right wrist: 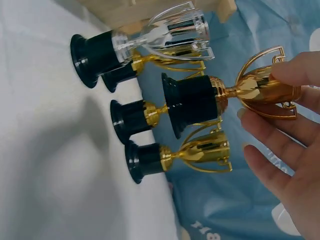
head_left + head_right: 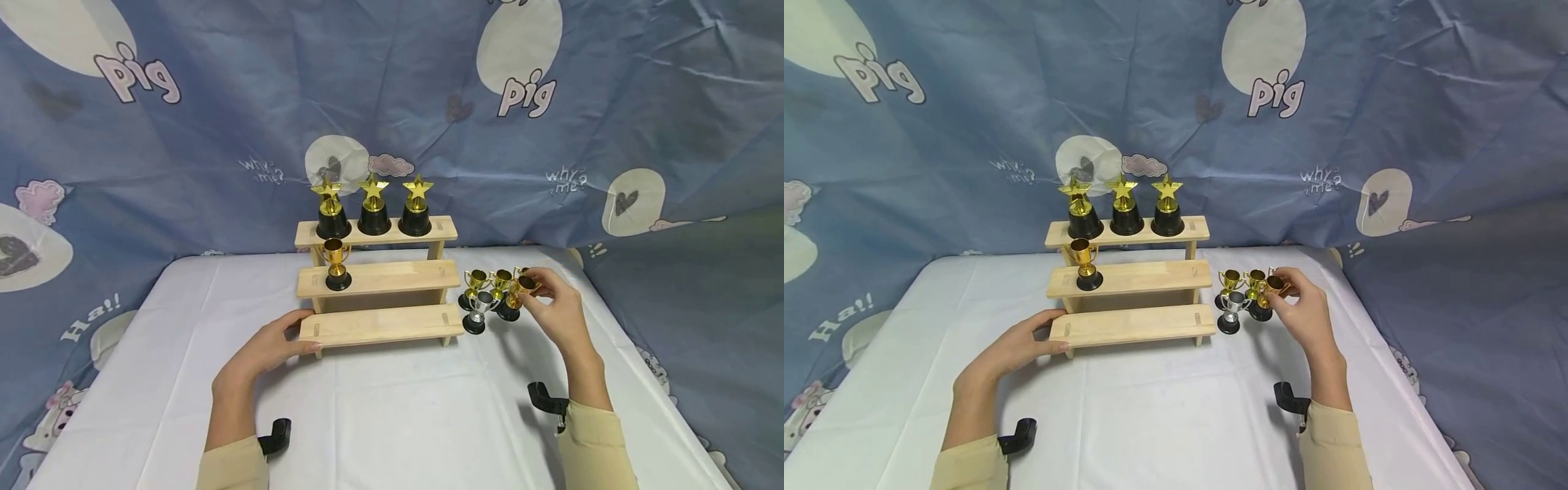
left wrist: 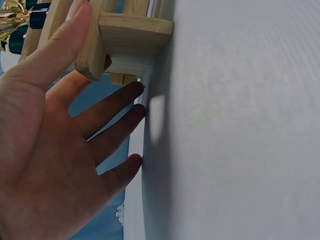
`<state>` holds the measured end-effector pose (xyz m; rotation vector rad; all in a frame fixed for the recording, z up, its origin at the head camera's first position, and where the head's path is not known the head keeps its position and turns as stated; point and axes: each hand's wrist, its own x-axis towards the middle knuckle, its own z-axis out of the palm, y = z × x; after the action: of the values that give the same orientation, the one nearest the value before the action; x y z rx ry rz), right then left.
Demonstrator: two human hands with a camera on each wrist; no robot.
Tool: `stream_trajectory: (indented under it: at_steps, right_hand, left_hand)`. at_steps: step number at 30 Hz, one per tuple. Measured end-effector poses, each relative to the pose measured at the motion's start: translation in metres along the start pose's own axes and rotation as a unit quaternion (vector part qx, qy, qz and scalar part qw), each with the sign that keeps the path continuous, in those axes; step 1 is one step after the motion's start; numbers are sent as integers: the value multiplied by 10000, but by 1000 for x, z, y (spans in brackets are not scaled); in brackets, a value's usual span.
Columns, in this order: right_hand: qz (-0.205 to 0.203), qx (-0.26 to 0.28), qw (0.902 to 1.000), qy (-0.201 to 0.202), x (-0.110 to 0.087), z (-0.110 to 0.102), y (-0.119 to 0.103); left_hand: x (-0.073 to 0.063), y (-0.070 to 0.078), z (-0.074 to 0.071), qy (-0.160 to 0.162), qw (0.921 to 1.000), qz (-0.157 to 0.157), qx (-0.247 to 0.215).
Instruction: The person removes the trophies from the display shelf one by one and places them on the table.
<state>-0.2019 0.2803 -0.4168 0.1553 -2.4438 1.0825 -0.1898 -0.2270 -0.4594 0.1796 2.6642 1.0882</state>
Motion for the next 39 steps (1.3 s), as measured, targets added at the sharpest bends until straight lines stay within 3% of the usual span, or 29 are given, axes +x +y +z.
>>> stream_trajectory:
  at_steps: [5,15,20,31,39]
  right_hand:
    - [156,-151,9993,-305,-3,5,6]
    - [216,-148,9970,-731,-2,13,7]
    - [393,-206,9938,-1019,-2,14,10]
    - [614,-289,9890,-1315,-5,17,19]
    - [756,-275,9867,-1410,-7,17,23]
  left_hand:
    - [1,0,-2,-8,9997,-174,178]
    - [-5,-3,0,127,9978,-89,640]
    - [-7,-1,-2,11,9960,-149,879]
    - [-5,-2,-4,-38,9976,-103,679]
    - [-5,-4,-5,176,9966,67,808]
